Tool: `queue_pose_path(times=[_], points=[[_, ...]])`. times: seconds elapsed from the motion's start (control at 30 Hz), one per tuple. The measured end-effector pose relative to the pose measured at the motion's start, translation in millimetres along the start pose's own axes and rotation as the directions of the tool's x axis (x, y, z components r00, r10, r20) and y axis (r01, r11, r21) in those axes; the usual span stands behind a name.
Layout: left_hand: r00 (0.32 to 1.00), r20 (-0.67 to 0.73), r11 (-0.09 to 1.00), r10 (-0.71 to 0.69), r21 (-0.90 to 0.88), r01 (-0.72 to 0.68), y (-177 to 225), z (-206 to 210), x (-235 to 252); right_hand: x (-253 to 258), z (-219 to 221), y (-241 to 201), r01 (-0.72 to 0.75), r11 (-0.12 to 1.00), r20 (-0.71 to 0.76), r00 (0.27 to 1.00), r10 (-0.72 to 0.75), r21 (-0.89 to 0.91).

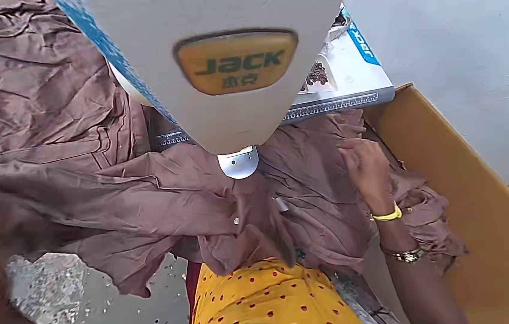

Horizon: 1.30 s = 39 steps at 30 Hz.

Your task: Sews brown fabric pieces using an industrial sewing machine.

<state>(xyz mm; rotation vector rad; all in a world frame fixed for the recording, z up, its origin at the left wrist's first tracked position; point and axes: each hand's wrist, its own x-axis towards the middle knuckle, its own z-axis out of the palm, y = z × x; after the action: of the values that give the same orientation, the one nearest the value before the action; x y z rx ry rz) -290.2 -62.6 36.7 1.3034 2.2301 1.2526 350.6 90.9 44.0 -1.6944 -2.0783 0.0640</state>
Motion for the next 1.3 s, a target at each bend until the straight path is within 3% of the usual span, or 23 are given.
queue_pose_path(times=[0.03, 0.07, 0.1, 0.17, 0.27, 0.37, 0.43, 0.5, 0.53, 0.6, 0.67, 0.77, 0.9, 1.03, 1.13, 1.3], points=[[0.986, 0.161, 0.996, 0.037, 0.077, -0.05, 58.7, 36.7, -9.4, 0.8, -5.7, -5.6, -0.025, 0.996, -0.03, 0.999, 0.028, 0.086], [0.939, 0.305, 0.973, 0.159, 0.111, -0.201, 92.3, 66.1, -19.3, -1.8, -10.2, -18.1, 0.002, 0.985, -0.024, 1.0, 0.003, 0.171], [0.885, 0.384, 0.933, 0.265, 0.132, -0.336, 110.9, 91.0, -28.7, -5.8, -12.0, -33.7, 0.05, 0.968, 0.007, 0.999, -0.053, 0.246], [0.814, 0.485, 0.891, 0.321, 0.136, -0.432, 129.9, 125.3, -44.9, -12.0, -7.5, -58.3, 0.137, 0.914, 0.117, 0.974, -0.195, 0.383], [0.784, 0.525, 0.883, 0.332, 0.119, -0.454, 139.3, 147.0, -59.8, -20.2, 7.1, -81.1, 0.115, 0.828, 0.258, 0.919, -0.298, 0.548], [0.775, 0.525, 0.874, 0.351, 0.113, -0.472, 137.4, 141.1, -67.2, -28.0, 12.4, -101.5, 0.146, 0.705, 0.261, 0.862, -0.435, 0.694], [0.781, 0.516, 0.879, 0.353, 0.102, -0.465, 133.1, 133.5, -71.4, -34.3, 6.0, -121.4, 0.212, 0.584, 0.246, 0.757, -0.605, 0.784], [0.787, 0.501, 0.881, 0.36, 0.097, -0.464, 127.9, 129.2, -76.3, -41.9, 0.5, -137.2, 0.34, 0.554, 0.25, 0.633, -0.733, 0.76], [0.784, 0.5, 0.879, 0.369, 0.087, -0.469, 125.7, 128.3, -77.7, -43.9, 2.6, -139.4, 0.413, 0.556, 0.225, 0.62, -0.752, 0.721], [0.764, 0.504, 0.875, 0.403, 0.033, -0.483, 123.1, 127.5, -80.9, -37.1, 7.2, -125.9, 0.374, 0.573, 0.162, 0.719, -0.675, 0.729], [0.741, 0.5, 0.872, 0.447, -0.058, -0.487, 121.9, 127.9, -84.7, -20.2, 2.0, -92.1, 0.173, 0.596, 0.194, 0.844, -0.5, 0.784], [0.72, 0.484, 0.864, 0.498, -0.201, -0.462, 125.7, 138.7, -91.3, -11.5, -11.5, -47.2, -0.073, 0.576, 0.28, 0.919, -0.279, 0.814], [0.655, 0.482, 0.813, 0.582, -0.348, -0.467, 157.2, 169.7, -97.9, -20.8, -18.1, -29.3, -0.086, 0.58, 0.292, 0.917, -0.273, 0.81], [0.593, 0.583, 0.828, 0.555, -0.314, -0.465, 201.3, 198.9, -102.9, -23.6, -26.2, -33.7, 0.075, 0.593, 0.235, 0.872, -0.428, 0.802], [0.556, 0.611, 0.826, 0.563, -0.421, -0.375, 221.5, 217.2, -104.4, -22.2, -34.9, -43.0, 0.161, 0.543, 0.195, 0.819, -0.54, 0.824], [0.553, 0.589, 0.787, 0.59, -0.573, -0.23, 252.9, 198.7, -116.4, -12.7, -41.5, -68.0, 0.216, 0.447, 0.125, 0.777, -0.618, 0.868]])
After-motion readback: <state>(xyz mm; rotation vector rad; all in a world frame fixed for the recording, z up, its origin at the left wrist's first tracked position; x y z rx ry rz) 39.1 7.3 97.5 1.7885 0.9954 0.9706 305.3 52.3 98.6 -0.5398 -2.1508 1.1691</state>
